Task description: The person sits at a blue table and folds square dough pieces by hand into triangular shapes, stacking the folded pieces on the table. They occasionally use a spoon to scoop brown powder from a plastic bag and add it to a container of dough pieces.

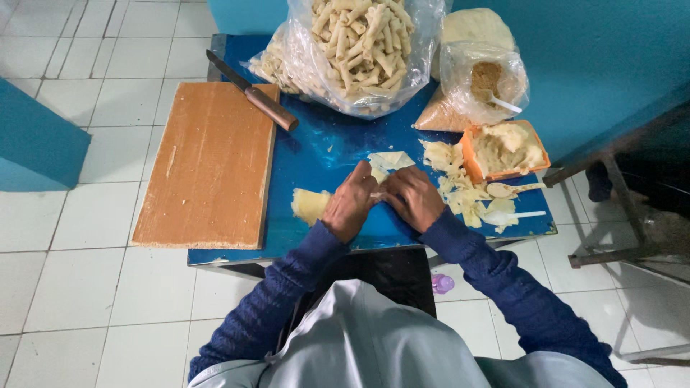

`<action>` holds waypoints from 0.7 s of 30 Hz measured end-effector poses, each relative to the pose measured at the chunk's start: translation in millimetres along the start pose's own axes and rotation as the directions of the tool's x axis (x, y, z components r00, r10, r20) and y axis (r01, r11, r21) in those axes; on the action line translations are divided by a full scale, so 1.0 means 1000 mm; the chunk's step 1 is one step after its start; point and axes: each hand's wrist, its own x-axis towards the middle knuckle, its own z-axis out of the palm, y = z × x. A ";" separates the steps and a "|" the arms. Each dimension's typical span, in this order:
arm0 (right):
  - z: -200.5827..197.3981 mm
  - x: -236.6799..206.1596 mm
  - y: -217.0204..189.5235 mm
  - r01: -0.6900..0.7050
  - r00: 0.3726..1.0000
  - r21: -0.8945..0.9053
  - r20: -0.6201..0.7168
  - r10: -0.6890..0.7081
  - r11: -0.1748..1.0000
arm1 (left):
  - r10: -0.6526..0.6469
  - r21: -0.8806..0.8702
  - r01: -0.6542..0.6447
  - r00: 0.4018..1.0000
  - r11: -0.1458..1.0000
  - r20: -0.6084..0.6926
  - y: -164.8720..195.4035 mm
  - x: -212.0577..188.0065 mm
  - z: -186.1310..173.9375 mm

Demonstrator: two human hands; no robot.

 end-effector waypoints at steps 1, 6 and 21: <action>0.000 0.001 0.001 0.022 1.000 -0.001 -0.004 -0.022 1.000 | -0.029 -0.005 0.029 0.999 1.000 0.018 -0.001 0.000 0.001; -0.003 -0.001 0.001 -0.029 0.999 0.001 0.020 0.029 1.000 | -0.143 -0.086 0.148 0.988 0.985 0.060 -0.005 0.004 0.002; 0.006 -0.001 -0.007 -0.006 0.995 -0.136 -0.098 -0.007 0.991 | -0.177 -0.069 0.181 0.983 0.981 0.055 -0.004 0.010 0.001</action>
